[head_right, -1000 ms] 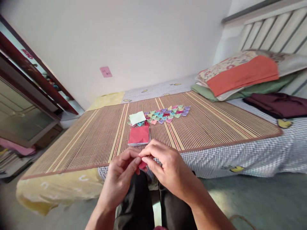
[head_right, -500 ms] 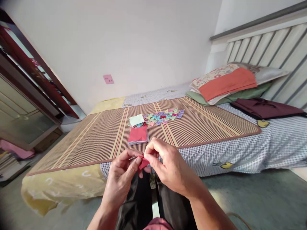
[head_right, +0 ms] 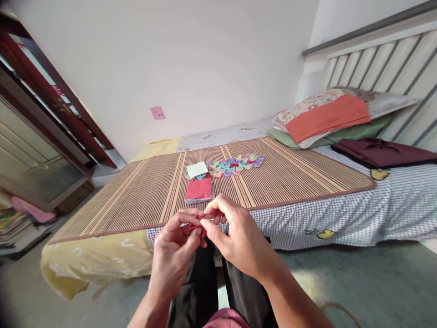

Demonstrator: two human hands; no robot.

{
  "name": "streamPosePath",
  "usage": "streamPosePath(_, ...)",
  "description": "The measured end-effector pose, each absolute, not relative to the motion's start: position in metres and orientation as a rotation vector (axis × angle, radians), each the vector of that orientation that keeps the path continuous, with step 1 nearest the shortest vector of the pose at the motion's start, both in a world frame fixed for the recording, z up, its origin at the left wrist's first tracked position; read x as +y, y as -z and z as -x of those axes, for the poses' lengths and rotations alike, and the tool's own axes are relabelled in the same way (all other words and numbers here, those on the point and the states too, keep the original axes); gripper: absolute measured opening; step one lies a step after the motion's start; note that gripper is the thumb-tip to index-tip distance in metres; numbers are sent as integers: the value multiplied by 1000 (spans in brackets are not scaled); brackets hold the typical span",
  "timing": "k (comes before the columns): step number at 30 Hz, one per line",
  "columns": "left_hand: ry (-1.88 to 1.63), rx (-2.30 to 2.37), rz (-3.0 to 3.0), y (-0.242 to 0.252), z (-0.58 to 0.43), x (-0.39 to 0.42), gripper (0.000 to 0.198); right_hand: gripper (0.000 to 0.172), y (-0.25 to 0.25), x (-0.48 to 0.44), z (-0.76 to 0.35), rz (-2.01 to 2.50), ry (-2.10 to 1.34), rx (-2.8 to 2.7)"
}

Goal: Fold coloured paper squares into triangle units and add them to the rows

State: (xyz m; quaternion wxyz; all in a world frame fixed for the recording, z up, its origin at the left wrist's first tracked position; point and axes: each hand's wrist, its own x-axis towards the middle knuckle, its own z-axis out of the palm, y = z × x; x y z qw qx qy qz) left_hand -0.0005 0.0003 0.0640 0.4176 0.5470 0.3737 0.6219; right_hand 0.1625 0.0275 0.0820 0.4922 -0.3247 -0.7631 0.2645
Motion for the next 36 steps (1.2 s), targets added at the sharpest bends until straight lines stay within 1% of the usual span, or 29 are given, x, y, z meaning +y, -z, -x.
streamPosePath(5,-1619,979,-1375,-51,-2,-1,5,11,-77,29,-160,868,-584,-1846)
streamPosePath(8,-1670,1003,-1416,-45,-2,0,6,12,-76,29,-161,904,-621,-1831)
streamPosePath(13,-1705,1121,-1625,-42,-3,5,13,11,-75,30,-160,948,-639,-1836)
streamPosePath(17,-1673,1279,-1862,-44,-5,10,18,14,-74,33,-160,934,-596,-1805)
streamPosePath(21,-1656,1325,-1962,-45,-7,11,19,16,-72,35,-162,933,-575,-1795)
streamPosePath(26,-1710,1325,-2004,-46,-9,13,23,11,-72,34,-159,981,-542,-1808)
streamPosePath(31,-1723,1319,-2016,-43,-12,12,18,15,-69,35,-153,1059,-476,-1844)
streamPosePath(36,-1708,1351,-1897,-35,-14,12,16,18,-62,38,-150,1049,-300,-1847)
